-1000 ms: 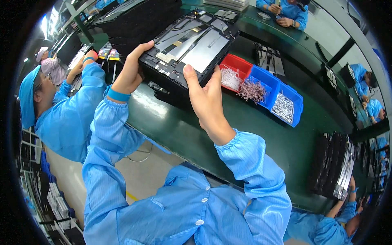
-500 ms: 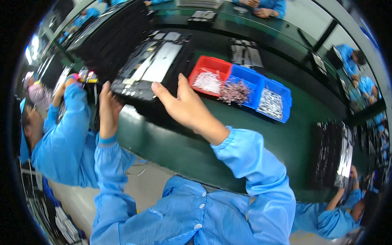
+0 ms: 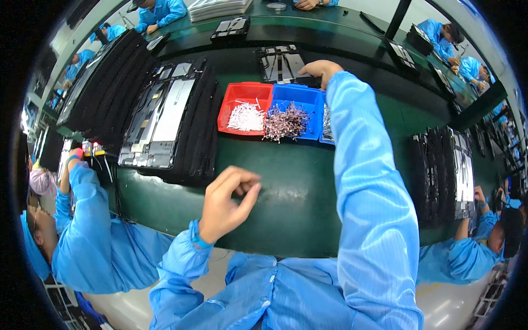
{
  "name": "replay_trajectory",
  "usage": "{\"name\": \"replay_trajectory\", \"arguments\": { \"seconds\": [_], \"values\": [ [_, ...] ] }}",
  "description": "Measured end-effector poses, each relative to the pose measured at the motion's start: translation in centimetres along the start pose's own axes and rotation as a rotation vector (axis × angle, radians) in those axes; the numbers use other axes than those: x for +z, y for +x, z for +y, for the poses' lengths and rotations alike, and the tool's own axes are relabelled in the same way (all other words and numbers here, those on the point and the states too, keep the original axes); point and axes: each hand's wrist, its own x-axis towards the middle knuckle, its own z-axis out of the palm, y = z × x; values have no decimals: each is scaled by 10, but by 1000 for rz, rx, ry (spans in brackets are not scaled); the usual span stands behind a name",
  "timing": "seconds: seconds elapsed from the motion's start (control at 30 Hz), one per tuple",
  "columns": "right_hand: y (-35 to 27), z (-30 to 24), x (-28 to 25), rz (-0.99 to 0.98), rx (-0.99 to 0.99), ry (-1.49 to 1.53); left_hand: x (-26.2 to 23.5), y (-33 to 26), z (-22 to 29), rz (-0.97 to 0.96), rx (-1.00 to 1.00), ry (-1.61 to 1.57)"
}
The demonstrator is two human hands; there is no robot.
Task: The person assembles tablet devices by taking small components from bins, attaching and pressing them onto tablet housings by hand, and placing the assembled tablets onto a stack.
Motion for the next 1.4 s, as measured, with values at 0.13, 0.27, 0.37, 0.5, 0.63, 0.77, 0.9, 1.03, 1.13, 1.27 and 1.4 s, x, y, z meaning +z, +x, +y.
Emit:
{"name": "replay_trajectory", "arguments": {
  "seconds": [0.13,0.27,0.37,0.5,0.63,0.77,0.9,1.03,1.13,1.27,1.4],
  "values": [
    [33,1,12,35,-20,38,23,56,-26,205,14,185],
    [35,-10,33,-29,-51,337,34,84,-50,320,65,298],
    [42,-4,23,-67,-100,629,54,95,-53,302,117,308],
    [14,-12,22,-48,-262,841,65,105,-42,315,75,430],
    [-62,13,6,38,-471,942,67,110,-40,275,39,464],
    [-165,85,-39,-17,-656,766,63,116,-44,348,24,264],
    [-259,192,-30,79,-695,725,55,118,-55,403,-11,183],
    [-319,299,6,11,-526,660,52,119,-66,382,104,93],
    [-356,321,46,-9,-322,746,47,116,-64,423,147,27],
    [-369,325,80,-20,-215,787,42,97,-41,534,141,-95],
    [-365,311,62,87,-220,286,57,14,-1,248,-285,-305]
  ]
}}
